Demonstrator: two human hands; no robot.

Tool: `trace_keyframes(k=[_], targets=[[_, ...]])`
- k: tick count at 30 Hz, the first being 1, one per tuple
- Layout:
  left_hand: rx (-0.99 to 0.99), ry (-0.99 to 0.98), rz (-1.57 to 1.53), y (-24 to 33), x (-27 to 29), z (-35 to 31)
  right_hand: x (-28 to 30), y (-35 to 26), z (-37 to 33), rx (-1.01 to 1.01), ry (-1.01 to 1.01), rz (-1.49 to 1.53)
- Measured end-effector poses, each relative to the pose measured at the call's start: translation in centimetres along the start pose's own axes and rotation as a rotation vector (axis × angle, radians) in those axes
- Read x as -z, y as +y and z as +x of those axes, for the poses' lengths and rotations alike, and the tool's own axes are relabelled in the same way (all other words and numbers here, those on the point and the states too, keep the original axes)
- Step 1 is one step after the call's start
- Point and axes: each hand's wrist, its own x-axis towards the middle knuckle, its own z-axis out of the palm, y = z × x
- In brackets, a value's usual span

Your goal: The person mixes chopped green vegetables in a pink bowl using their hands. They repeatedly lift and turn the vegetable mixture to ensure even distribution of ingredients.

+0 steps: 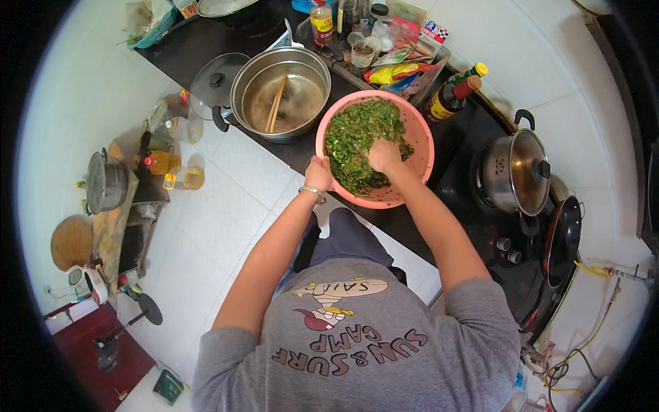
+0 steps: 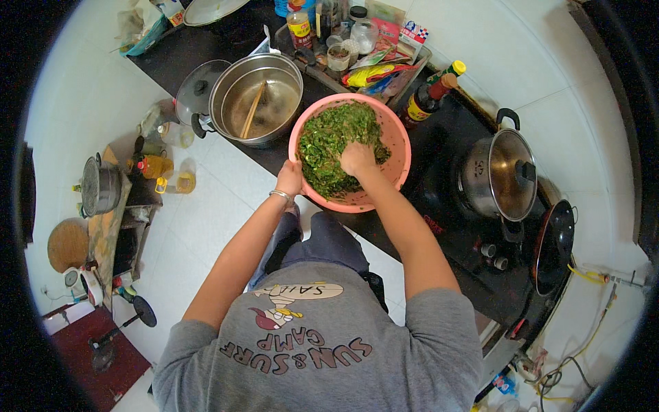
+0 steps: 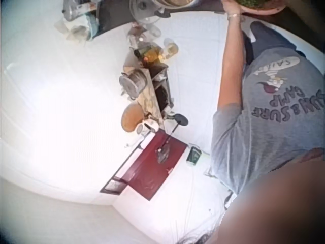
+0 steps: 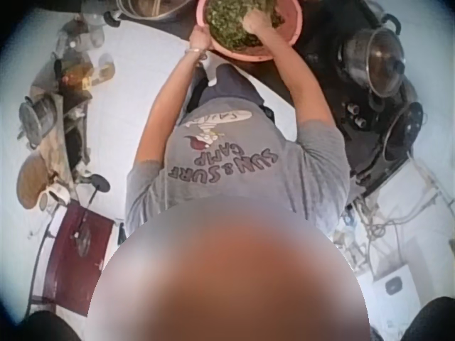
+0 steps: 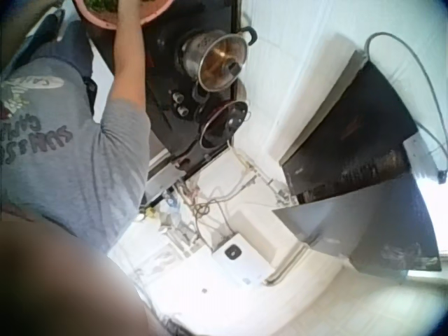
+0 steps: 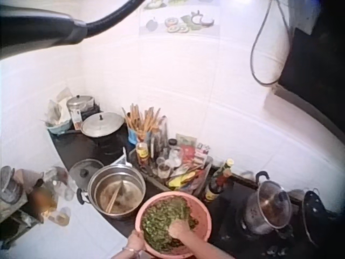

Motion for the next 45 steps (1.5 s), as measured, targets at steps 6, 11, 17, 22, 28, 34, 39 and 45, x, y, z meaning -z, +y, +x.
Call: trace_keyframes(k=[6,11,17,22,28,34,39,45], targets=[[-0.007,0.026,-0.009,-1.3,-0.5,1.9,-1.7,0.6,-3.8,0.000,0.002,0.261],[-0.033,-0.038,0.046,-1.4,0.4,2.1,3.2,1.3,-8.7,0.175,0.132,0.348],[-0.042,-0.031,0.044,-0.7,0.2,1.6,-0.5,3.7,-2.1,0.115,0.232,0.236],[-0.018,0.029,0.047,-1.1,-0.1,1.6,-4.6,2.2,-2.7,0.036,-0.007,0.323],[-0.029,0.004,0.066,-2.2,0.4,3.0,0.3,1.9,-8.7,0.273,-0.125,0.451],[-0.016,-0.033,0.031,-2.0,0.7,3.1,4.0,-0.8,-7.5,0.462,0.129,0.321],[-0.139,0.058,0.104,-1.2,0.7,2.3,-0.9,-2.3,-3.5,0.447,0.119,-0.014],[-0.274,0.091,0.242,0.4,2.5,3.7,-3.4,3.4,-6.6,0.286,-0.187,0.012]])
